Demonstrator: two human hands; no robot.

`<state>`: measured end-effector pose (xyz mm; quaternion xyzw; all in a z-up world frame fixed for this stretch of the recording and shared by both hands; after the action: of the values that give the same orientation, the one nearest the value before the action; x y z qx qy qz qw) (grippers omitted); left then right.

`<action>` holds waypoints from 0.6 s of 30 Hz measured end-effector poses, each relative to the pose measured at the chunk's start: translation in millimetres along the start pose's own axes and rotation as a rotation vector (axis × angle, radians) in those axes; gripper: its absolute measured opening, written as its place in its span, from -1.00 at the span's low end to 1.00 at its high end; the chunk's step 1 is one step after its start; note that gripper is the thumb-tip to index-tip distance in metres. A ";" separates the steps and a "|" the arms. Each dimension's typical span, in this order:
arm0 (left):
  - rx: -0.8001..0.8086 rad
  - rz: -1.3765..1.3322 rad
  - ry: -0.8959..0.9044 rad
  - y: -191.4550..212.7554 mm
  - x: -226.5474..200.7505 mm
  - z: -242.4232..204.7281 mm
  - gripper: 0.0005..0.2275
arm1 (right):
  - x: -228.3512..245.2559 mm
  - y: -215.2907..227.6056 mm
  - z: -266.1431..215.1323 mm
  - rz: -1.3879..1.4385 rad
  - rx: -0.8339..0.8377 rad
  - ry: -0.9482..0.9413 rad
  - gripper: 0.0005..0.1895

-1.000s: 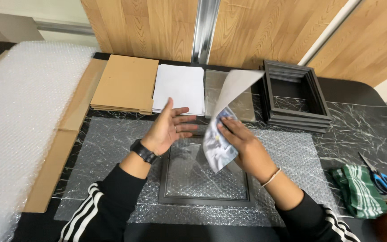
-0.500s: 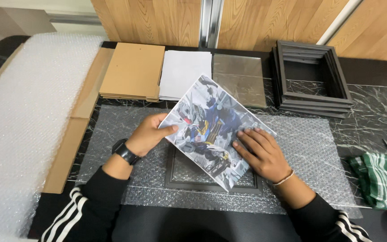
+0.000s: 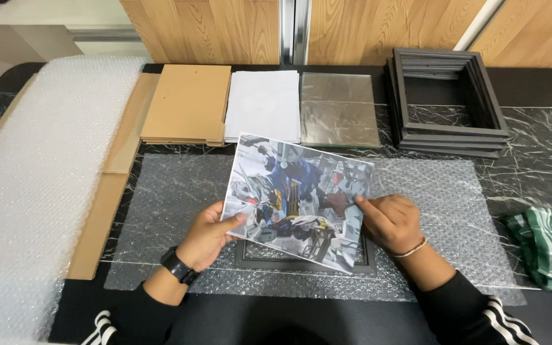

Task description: The person assembles a picture frame by placing an image and a backing board into the frame, then securing the tabs with a tool.

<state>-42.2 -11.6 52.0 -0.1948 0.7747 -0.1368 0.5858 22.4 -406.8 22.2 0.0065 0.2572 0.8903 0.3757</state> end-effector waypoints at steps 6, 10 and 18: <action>0.100 0.030 0.053 -8.2 20.1 -10.9 -0.54 | -1.8 3.2 3.0 0.159 0.048 -0.185 -0.79; 0.251 0.253 -0.144 5.7 14.8 2.4 -0.48 | -16.5 -5.0 -23.8 0.211 0.105 -0.313 -0.73; 0.346 1.121 -0.836 10.9 -4.2 24.9 -0.43 | -25.5 -8.8 -35.3 0.290 0.151 -0.401 -0.70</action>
<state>-18.9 0.4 43.9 0.2915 0.4362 0.1498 0.8380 39.4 -434.8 -7.9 0.2477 0.2395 0.8941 0.2861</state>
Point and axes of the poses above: each hand's wrist, its own z-axis towards the middle knuckle, its own y-axis out of the back of the hand, x = y × z, the point moved 2 cm from there along z, towards the middle knuckle, and after that the axes turned 11 degrees about -z, right-handed, at the moved point
